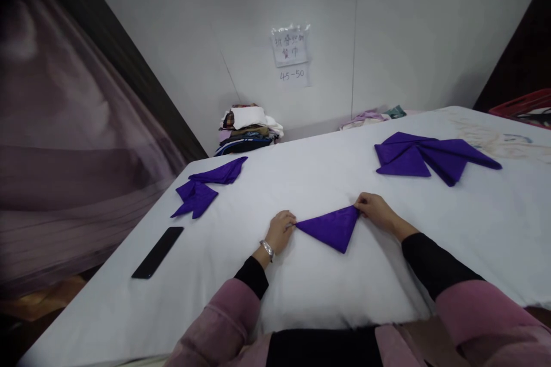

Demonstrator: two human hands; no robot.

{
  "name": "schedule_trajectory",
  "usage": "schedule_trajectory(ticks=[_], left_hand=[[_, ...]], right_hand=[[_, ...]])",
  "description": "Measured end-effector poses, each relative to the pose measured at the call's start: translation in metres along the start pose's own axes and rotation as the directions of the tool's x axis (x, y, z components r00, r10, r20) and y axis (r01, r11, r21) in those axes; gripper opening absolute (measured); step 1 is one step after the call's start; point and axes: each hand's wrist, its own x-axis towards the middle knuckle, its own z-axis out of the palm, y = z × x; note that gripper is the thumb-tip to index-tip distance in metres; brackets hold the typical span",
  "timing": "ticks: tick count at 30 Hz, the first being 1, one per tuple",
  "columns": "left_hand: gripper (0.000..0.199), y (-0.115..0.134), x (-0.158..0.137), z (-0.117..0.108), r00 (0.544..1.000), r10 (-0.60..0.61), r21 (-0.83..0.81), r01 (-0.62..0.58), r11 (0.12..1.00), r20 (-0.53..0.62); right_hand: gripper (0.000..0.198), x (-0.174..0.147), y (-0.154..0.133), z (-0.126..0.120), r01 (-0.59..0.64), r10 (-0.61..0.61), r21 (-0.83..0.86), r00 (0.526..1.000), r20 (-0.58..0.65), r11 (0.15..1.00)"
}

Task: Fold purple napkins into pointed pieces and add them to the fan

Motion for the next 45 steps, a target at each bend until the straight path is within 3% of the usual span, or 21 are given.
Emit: schedule_trajectory(ticks=[7,17,21,25,27,31,36,40,45], left_hand=[[0.025,0.000,-0.002,0.000,0.999,0.022,0.062,-0.024,0.998,0.038],[0.014,0.008,0.003,0.000,1.000,-0.013,0.137,0.012,0.990,0.007],[0.010,0.034,0.018,0.001,0.999,-0.045,0.168,0.048,0.985,-0.019],[0.021,0.075,0.039,0.028,0.983,0.178,0.099,-0.183,0.978,0.056],[0.024,0.090,0.050,0.048,0.973,0.204,0.088,-0.213,0.973,0.104],[0.029,0.099,0.067,0.078,0.989,0.076,0.111,-0.090,0.990,0.125],[0.024,0.093,0.073,0.087,0.997,0.005,0.071,-0.011,0.997,0.082],[0.021,0.092,0.075,0.087,0.999,-0.005,-0.025,0.007,1.000,0.046],[0.012,0.088,0.079,0.088,0.992,-0.123,-0.165,0.126,0.978,0.027]], right_hand=[[0.017,0.001,0.000,0.000,-0.012,0.012,-0.022,1.000,0.002,1.000],[0.012,0.004,-0.003,0.000,-0.013,0.013,0.014,1.000,0.006,1.000],[0.009,0.003,-0.010,0.000,-0.023,0.022,0.067,1.000,0.009,0.997],[0.011,0.003,-0.013,0.001,-0.036,0.035,0.112,0.999,0.007,0.993],[0.011,0.003,-0.014,0.001,-0.041,0.041,0.146,0.999,0.004,0.988],[0.016,-0.002,-0.014,0.001,-0.069,0.080,0.237,0.996,-0.035,0.969],[0.024,-0.019,-0.014,0.004,-0.181,0.251,0.393,0.959,-0.132,0.901],[0.017,-0.027,-0.019,0.006,-0.281,0.315,0.357,0.948,-0.039,0.891],[0.004,-0.023,-0.027,0.002,-0.372,0.358,0.352,0.928,0.105,0.859]])
